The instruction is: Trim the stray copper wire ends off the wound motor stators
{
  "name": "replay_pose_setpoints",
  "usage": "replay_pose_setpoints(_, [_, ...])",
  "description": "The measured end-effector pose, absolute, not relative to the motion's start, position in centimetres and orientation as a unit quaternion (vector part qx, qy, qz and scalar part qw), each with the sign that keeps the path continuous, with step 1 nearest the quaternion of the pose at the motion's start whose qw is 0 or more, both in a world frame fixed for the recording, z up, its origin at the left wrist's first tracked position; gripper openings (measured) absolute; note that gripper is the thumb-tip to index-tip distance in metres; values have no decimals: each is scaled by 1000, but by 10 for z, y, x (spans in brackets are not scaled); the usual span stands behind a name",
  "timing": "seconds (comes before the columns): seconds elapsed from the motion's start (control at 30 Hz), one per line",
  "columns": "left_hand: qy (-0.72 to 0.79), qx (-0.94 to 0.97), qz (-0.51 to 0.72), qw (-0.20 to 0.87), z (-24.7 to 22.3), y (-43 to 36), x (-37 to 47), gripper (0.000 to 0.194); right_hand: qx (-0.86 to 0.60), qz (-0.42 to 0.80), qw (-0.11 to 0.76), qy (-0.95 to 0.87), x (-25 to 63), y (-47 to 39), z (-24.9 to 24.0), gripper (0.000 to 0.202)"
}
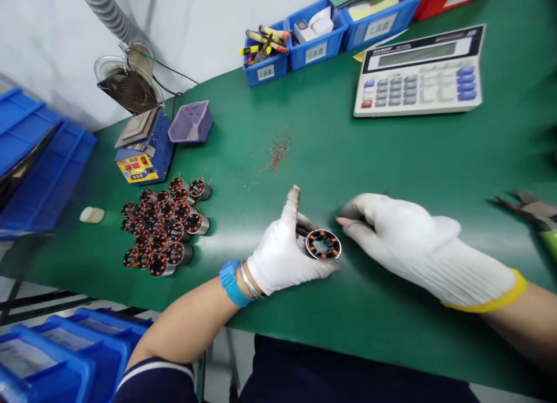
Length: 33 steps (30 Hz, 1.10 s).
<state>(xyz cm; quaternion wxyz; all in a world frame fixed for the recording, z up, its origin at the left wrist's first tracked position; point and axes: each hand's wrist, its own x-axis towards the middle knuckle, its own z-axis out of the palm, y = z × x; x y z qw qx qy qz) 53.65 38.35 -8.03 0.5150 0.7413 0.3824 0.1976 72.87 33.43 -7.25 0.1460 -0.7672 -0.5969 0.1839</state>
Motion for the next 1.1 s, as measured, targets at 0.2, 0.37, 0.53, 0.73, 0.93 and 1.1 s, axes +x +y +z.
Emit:
replay_pose_setpoints(0.2, [388, 740, 193, 514, -78, 386, 535, 140, -756, 159, 65, -631, 756, 325, -68, 33])
replay_pose_setpoints(0.37, [385, 738, 188, 522, -77, 386, 534, 141, -688, 221, 220, -655, 733, 338, -66, 51])
replay_pose_setpoints(0.53, [385, 743, 172, 520, -76, 385, 534, 137, -659, 212, 265, -671, 720, 335, -73, 31])
replay_pose_setpoints(0.73, [377, 779, 164, 473, -77, 390, 534, 134, -733, 153, 109, -654, 735, 305, -78, 24])
replay_pose_setpoints(0.93, [381, 778, 169, 471, -77, 397, 529, 133, -674, 42, 198, -711, 730, 308, -63, 37])
replay_pose_setpoints(1.1, [376, 778, 167, 474, -76, 397, 528, 129, -631, -4, 72, -772, 722, 316, -81, 42])
